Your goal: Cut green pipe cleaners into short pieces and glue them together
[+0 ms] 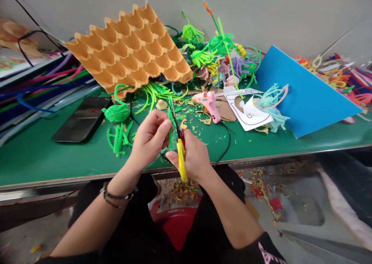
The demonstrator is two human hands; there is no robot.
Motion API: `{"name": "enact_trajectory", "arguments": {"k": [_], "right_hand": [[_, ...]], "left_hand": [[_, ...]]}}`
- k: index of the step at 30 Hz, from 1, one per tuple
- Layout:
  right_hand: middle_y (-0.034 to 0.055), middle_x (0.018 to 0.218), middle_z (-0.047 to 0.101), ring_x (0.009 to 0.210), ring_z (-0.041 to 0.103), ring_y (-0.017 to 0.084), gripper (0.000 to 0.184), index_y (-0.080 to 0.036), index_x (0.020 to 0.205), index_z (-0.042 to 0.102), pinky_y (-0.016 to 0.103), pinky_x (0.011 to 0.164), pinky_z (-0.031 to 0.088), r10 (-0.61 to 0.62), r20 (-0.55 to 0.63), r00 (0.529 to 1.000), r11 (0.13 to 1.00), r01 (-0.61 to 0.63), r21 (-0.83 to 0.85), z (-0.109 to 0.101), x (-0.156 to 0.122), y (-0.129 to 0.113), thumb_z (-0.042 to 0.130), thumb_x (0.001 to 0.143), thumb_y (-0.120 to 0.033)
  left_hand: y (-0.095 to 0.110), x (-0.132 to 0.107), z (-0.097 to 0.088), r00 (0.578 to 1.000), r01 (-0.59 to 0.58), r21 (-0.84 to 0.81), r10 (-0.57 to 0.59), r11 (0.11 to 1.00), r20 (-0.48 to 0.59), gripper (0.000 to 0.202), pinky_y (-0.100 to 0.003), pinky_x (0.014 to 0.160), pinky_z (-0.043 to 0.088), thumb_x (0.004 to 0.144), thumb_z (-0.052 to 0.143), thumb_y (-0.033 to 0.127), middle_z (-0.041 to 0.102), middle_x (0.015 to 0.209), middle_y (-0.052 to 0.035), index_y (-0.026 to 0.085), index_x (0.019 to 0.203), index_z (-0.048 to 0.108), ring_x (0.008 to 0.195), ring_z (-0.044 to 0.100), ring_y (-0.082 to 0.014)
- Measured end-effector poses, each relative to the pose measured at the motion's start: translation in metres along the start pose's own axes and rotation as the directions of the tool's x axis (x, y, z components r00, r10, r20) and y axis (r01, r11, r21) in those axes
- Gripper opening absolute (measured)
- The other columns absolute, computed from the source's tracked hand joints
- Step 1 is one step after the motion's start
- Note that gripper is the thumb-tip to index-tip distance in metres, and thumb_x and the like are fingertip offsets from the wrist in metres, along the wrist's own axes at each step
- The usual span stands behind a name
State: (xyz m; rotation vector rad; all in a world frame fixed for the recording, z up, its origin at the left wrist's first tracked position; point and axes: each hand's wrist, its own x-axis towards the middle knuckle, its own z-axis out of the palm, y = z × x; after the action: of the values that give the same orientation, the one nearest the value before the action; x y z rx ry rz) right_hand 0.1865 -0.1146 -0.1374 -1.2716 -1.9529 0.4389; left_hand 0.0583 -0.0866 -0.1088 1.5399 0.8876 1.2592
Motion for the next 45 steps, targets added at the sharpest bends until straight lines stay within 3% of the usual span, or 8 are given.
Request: {"name": "enact_trajectory", "arguments": {"k": [5,10,17,22,27,32,45], "right_hand": [[0.0026,0.069,0.052,0.057,0.049,0.017,0.061,-0.019,0.093,0.045,0.030,0.053,0.038,-0.017,0.007,1.000,1.000,0.017,-0.010,0.0000,0.0000,-0.0013,0.018,0.080,-0.072],[0.0054,0.075,0.056,0.065,0.054,0.019,0.065,-0.017,0.102,0.046,0.032,0.059,0.042,-0.014,0.003,1.000,1.000,0.014,0.026,-0.0016,0.0008,-0.0015,0.019,0.080,-0.072],[0.0003,0.061,0.049,0.051,0.046,0.014,0.068,-0.018,0.093,0.046,0.027,0.049,0.035,-0.025,0.014,1.000,1.000,0.025,-0.006,-0.0038,0.0005,-0.0018,0.016,0.077,-0.077],[0.0001,0.059,0.048,0.049,0.044,0.013,0.068,-0.018,0.084,0.044,0.026,0.046,0.031,-0.045,-0.020,0.999,0.999,0.045,-0.008,-0.0012,-0.0004,-0.0013,0.012,0.075,-0.078],[0.0026,0.063,0.051,0.055,0.049,0.016,0.067,-0.018,0.084,0.046,0.028,0.052,0.036,-0.048,-0.019,0.999,0.998,0.048,0.028,0.0019,-0.0020,-0.0015,0.011,0.078,-0.076],[0.0009,0.059,0.052,0.049,0.046,0.013,0.066,-0.018,0.081,0.046,0.025,0.045,0.033,-0.043,-0.055,0.998,0.997,0.046,0.065,0.0038,-0.0042,0.0000,0.014,0.077,-0.076],[-0.0048,0.051,0.041,0.044,0.037,0.009,0.046,-0.020,0.069,0.045,0.023,0.044,0.031,0.010,-0.050,0.999,0.967,0.003,0.254,0.0021,-0.0032,-0.0064,0.038,0.082,-0.063]], "left_hand": [[0.0010,-0.0025,0.0038,1.000,-0.017,0.070,0.019,0.997,-0.025,0.015,-0.019,0.042,0.030,0.087,0.040,0.031,0.033,0.055,0.0077,0.022,0.076,0.037,0.043,0.033,-0.0047],[0.0008,-0.0035,0.0074,0.997,-0.082,0.090,0.081,0.993,0.020,0.016,-0.020,0.046,0.031,0.087,0.040,0.027,0.033,0.059,0.0061,0.021,0.073,0.036,0.049,0.034,-0.0057],[-0.0001,-0.0002,0.0021,0.975,-0.222,0.096,0.220,0.970,0.031,0.018,-0.020,0.046,0.029,0.087,0.042,0.021,0.029,0.057,0.0061,0.019,0.069,0.037,0.048,0.030,-0.0056],[0.0009,-0.0009,0.0015,0.977,-0.208,0.053,0.205,0.977,0.049,0.020,-0.019,0.043,0.029,0.087,0.042,0.019,0.029,0.056,0.0062,0.019,0.068,0.036,0.047,0.029,-0.0054],[0.0001,-0.0025,0.0044,0.980,-0.188,-0.042,0.190,0.981,0.063,0.019,-0.018,0.041,0.030,0.088,0.041,0.019,0.030,0.055,0.0068,0.020,0.070,0.036,0.045,0.031,-0.0048],[-0.0005,-0.0033,0.0051,0.981,-0.177,-0.073,0.182,0.982,0.065,0.019,-0.018,0.042,0.031,0.088,0.041,0.020,0.030,0.056,0.0063,0.020,0.070,0.036,0.046,0.031,-0.0050],[0.0045,-0.0007,0.0016,0.993,-0.102,-0.151,0.111,0.983,0.046,0.027,-0.019,0.043,0.028,0.087,0.046,0.033,0.026,0.056,0.0062,0.020,0.067,0.035,0.047,0.027,-0.0059]]}}
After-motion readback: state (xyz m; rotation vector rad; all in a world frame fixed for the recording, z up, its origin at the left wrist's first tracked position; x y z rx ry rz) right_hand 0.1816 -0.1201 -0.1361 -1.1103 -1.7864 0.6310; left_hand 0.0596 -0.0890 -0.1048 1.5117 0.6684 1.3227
